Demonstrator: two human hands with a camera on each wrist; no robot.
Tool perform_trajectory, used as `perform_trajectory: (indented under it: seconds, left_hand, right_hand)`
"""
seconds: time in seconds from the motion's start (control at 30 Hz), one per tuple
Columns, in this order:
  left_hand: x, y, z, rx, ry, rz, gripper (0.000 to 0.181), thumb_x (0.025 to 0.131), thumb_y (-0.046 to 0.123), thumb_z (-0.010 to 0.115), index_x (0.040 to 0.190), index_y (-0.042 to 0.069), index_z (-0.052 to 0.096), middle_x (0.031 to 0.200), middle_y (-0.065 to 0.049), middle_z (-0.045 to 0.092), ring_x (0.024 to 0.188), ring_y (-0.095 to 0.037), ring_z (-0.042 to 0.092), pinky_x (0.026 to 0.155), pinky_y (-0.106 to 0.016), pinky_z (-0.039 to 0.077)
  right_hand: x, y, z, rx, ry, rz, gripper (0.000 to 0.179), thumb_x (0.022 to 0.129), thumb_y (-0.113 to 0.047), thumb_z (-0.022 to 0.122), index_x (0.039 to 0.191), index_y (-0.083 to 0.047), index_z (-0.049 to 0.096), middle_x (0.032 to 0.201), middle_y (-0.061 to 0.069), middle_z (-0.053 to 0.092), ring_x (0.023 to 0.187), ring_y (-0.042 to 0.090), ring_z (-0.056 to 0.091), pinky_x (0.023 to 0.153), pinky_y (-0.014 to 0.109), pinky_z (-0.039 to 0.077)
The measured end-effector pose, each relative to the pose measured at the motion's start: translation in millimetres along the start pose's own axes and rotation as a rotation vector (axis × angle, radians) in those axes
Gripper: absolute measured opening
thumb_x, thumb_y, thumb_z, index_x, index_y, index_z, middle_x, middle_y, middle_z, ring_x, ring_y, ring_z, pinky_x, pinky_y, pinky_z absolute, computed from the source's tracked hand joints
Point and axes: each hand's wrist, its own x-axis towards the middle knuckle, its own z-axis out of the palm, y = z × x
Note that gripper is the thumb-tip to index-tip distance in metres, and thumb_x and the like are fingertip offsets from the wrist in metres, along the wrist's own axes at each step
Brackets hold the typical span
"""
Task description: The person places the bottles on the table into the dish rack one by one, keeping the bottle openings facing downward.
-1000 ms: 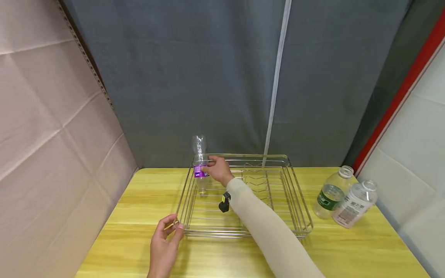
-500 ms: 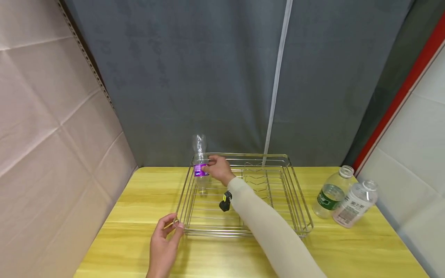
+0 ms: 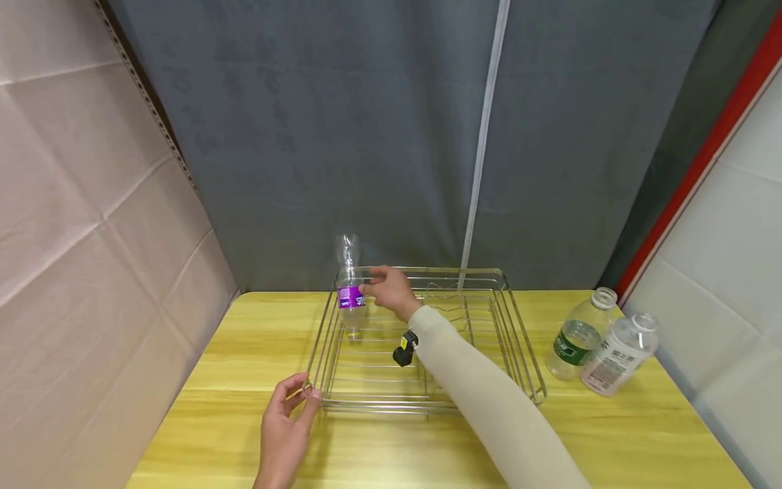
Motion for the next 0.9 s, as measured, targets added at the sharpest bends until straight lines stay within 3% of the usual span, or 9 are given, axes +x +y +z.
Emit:
perform_trajectory:
  seconds: [0.27, 0.5, 0.67, 0.9]
  left_hand:
    - [1.0, 1.5, -0.9, -0.002, 0.006, 0.004, 0.04, 0.103, 0.017, 0.071, 0.141, 0.013, 0.057, 0.147, -0.009, 0.053, 0.128, -0.024, 0.055, 0.089, -0.015, 0.054]
    - [1.6, 1.0, -1.5, -0.006, 0.001, -0.005, 0.041, 0.103, 0.018, 0.072, 0.141, 0.014, 0.057, 0.148, -0.009, 0.052, 0.124, -0.016, 0.056, 0.09, -0.014, 0.054]
    - [2.0, -0.2, -2.0, -0.009, -0.002, -0.005, 0.041, 0.103, 0.02, 0.072, 0.141, 0.015, 0.057, 0.149, -0.008, 0.052, 0.121, -0.011, 0.056, 0.09, -0.014, 0.054]
    - [0.3, 1.7, -3.5, -0.008, 0.003, -0.004, 0.041, 0.102, 0.02, 0.073, 0.14, 0.014, 0.058, 0.147, -0.008, 0.053, 0.12, -0.011, 0.058, 0.09, -0.014, 0.054]
  right_hand:
    - [-13.0, -13, -15, -0.06, -0.047, -0.053, 0.066, 0.095, -0.02, 0.081, 0.152, -0.003, 0.053, 0.146, 0.023, 0.061, 0.129, 0.036, 0.064, 0.094, 0.04, 0.065]
    - [-35.4, -26, -30, -0.156, -0.076, -0.109, 0.065, 0.094, -0.022, 0.081, 0.152, -0.008, 0.054, 0.145, 0.015, 0.064, 0.129, 0.032, 0.064, 0.099, 0.041, 0.063]
    - [-61.2, -41, -50, -0.256, -0.048, -0.19, 0.061, 0.095, -0.028, 0.081, 0.15, -0.015, 0.057, 0.145, 0.007, 0.064, 0.131, 0.027, 0.064, 0.108, 0.045, 0.058]
    - [-109.1, -52, -94, -0.272, -0.006, -0.305, 0.059, 0.097, -0.032, 0.079, 0.15, -0.019, 0.057, 0.148, 0.005, 0.062, 0.135, 0.027, 0.062, 0.111, 0.052, 0.056]
